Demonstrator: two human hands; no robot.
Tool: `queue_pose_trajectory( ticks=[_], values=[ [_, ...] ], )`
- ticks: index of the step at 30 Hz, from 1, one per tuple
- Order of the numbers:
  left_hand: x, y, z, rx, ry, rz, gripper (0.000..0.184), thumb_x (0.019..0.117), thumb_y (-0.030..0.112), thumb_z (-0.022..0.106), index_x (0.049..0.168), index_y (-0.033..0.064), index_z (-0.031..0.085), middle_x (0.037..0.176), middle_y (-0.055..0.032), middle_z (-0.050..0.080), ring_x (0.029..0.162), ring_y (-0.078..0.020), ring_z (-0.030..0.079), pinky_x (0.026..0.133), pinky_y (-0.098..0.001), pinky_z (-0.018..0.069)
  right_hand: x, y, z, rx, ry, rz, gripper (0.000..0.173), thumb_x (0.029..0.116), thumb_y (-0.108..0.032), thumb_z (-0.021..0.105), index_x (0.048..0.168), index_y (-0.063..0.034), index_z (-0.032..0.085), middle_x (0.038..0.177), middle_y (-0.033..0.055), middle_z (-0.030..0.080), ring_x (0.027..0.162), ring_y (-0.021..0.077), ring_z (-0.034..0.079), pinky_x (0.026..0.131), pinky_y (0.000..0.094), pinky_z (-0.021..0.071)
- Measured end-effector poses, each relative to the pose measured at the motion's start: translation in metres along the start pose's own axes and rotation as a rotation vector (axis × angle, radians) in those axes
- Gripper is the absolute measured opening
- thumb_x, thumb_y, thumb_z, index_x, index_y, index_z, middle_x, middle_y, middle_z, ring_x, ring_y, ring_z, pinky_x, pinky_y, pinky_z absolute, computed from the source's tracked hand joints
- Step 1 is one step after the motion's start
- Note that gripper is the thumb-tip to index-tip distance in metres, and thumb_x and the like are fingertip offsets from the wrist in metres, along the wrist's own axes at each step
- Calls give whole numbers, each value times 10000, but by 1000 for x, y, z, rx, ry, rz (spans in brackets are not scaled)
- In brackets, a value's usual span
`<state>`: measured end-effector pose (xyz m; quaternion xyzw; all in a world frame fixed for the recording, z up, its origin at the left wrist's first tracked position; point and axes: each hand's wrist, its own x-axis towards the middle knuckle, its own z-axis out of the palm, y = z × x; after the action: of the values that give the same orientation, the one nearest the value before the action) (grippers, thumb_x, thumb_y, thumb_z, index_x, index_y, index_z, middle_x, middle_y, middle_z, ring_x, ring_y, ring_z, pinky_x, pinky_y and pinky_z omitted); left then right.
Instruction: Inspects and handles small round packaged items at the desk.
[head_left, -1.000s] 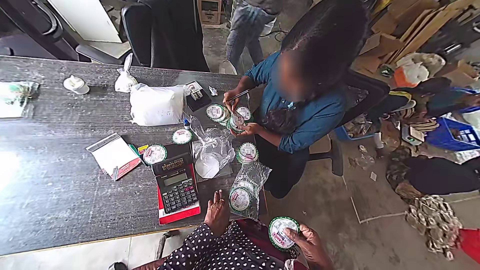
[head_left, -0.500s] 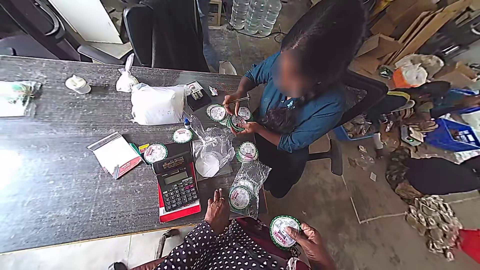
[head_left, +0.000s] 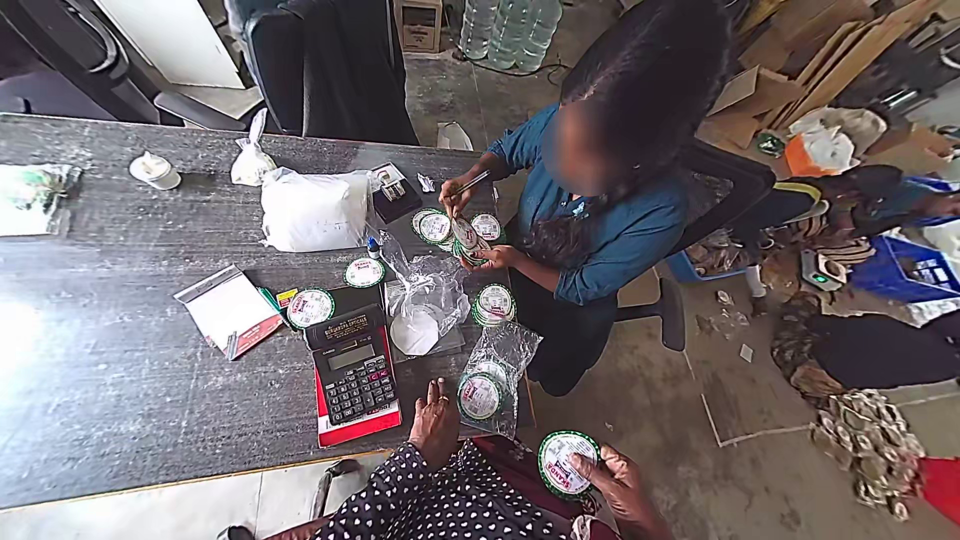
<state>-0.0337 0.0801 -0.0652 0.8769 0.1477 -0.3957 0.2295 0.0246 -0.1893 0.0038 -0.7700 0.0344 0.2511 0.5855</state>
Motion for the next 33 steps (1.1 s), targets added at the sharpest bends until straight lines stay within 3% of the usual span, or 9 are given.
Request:
queue_pose_trajectory(
  ticks=[33],
  values=[
    [-3, 0, 1, -25, 24, 1, 537, 1019, -10, 437, 1537, -99, 322, 1691, -254, 117, 1558, -436, 159, 1178, -596, 317, -4, -9, 8, -4, 9, -7, 175, 840, 52, 673, 1012, 20, 673, 867, 21, 760, 794, 59, 731, 777, 223, 615]
  ],
)
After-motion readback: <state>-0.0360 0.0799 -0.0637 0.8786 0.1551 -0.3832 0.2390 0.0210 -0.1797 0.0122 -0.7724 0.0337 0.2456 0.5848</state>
